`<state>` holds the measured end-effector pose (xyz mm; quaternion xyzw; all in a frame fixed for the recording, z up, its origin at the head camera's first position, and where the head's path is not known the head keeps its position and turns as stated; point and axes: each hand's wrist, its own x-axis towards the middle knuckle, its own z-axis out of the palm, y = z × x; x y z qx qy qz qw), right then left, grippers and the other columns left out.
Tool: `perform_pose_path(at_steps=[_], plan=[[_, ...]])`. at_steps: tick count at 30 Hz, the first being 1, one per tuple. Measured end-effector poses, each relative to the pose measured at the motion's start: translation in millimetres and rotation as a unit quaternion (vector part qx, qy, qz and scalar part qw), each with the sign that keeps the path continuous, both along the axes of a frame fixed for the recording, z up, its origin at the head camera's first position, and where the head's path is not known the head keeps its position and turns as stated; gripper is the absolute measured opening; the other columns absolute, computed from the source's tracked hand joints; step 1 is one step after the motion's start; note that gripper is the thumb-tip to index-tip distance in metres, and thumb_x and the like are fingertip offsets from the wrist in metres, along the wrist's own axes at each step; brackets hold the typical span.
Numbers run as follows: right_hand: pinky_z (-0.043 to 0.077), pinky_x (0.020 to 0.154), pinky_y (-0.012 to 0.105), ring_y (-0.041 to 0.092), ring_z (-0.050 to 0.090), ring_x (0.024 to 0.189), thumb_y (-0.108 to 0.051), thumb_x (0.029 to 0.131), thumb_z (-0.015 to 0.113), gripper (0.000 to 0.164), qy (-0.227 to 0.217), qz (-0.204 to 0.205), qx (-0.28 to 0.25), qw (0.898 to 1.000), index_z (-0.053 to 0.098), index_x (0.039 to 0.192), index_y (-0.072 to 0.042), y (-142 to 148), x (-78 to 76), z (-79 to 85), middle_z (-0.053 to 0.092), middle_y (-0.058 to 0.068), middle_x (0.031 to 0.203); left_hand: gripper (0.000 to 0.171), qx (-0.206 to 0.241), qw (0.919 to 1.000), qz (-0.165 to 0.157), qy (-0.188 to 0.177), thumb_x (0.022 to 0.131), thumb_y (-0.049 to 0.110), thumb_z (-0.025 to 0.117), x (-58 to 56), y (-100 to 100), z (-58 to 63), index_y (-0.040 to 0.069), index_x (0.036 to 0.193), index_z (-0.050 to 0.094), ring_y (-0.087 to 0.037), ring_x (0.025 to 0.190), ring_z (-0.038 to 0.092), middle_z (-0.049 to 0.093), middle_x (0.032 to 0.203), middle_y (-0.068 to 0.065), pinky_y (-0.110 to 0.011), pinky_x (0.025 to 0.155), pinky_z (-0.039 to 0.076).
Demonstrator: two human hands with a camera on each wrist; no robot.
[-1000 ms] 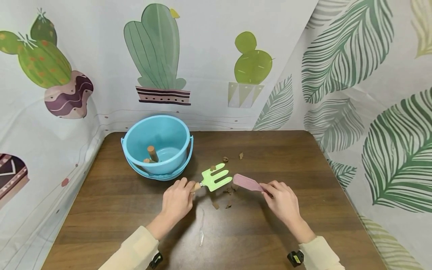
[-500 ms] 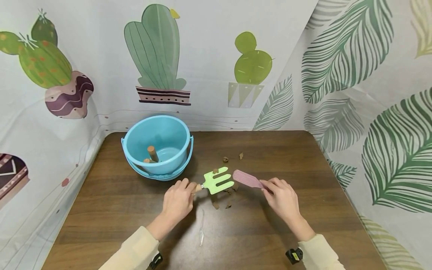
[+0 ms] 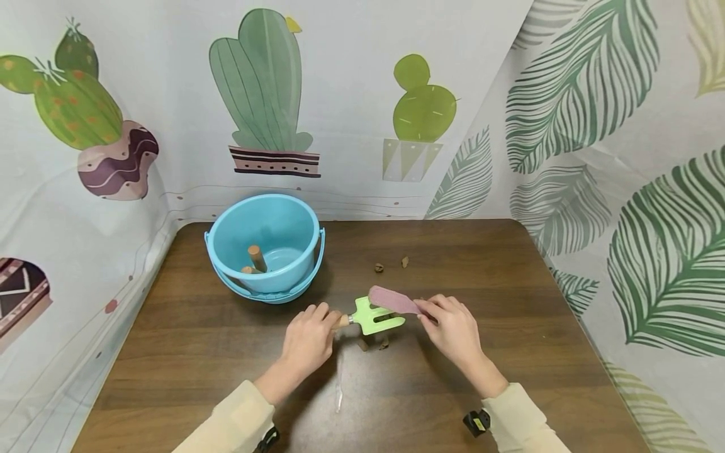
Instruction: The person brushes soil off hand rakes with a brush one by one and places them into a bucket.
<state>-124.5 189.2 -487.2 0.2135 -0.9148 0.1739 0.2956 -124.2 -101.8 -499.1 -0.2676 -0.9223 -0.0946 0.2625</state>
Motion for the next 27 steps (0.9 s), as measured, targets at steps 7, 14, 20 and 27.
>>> perform_pose_path(at_steps=[7, 14, 20, 27], plan=[[0.042, 0.056, 0.031, 0.015, 0.054, 0.069, -0.013, 0.068, 0.078, 0.027, 0.003, 0.018, 0.005, 1.0, 0.073, 0.094, -0.018, -14, -2.1, 3.1, 0.062, -0.006, 0.08, 0.027, -0.003, 0.9999, -0.008, 0.006, 0.062, 0.013, 0.072, 2.1, 3, 1.4, 0.015, 0.088, 0.066, -0.021, 0.064, 0.049, 0.047, 0.072, 0.0, -0.028, 0.052, 0.037], [0.042, 0.058, 0.031, 0.014, 0.054, 0.068, -0.016, 0.068, 0.078, 0.027, 0.007, 0.023, 0.02, 1.0, 0.073, 0.094, -0.018, -17, -4.3, 1.4, 0.062, -0.006, 0.08, 0.029, -0.001, 0.9999, -0.011, 0.007, 0.062, 0.013, 0.072, 3.3, 5, 1.8, 0.015, 0.089, 0.067, -0.019, 0.062, 0.048, 0.046, 0.071, 0.002, -0.025, 0.051, 0.036], [0.043, 0.059, 0.031, 0.015, 0.055, 0.07, -0.016, 0.069, 0.077, 0.027, -0.001, 0.013, 0.034, 0.999, 0.073, 0.095, -0.019, -14, -4.0, -0.7, 0.063, -0.006, 0.081, 0.026, -0.001, 0.9999, -0.011, 0.011, 0.063, 0.014, 0.072, 2.3, 4, 0.7, 0.015, 0.089, 0.066, -0.019, 0.062, 0.047, 0.046, 0.071, 0.001, -0.026, 0.052, 0.036], [0.043, 0.059, 0.033, 0.018, 0.055, 0.07, -0.014, 0.069, 0.077, 0.027, -0.001, 0.007, 0.038, 0.999, 0.073, 0.095, -0.019, -10, -4.0, -1.9, 0.063, -0.004, 0.081, 0.025, -0.003, 0.9998, -0.014, 0.015, 0.065, 0.014, 0.071, 2.4, 1, -2.2, 0.015, 0.089, 0.066, -0.019, 0.062, 0.048, 0.046, 0.071, 0.001, -0.026, 0.051, 0.036]])
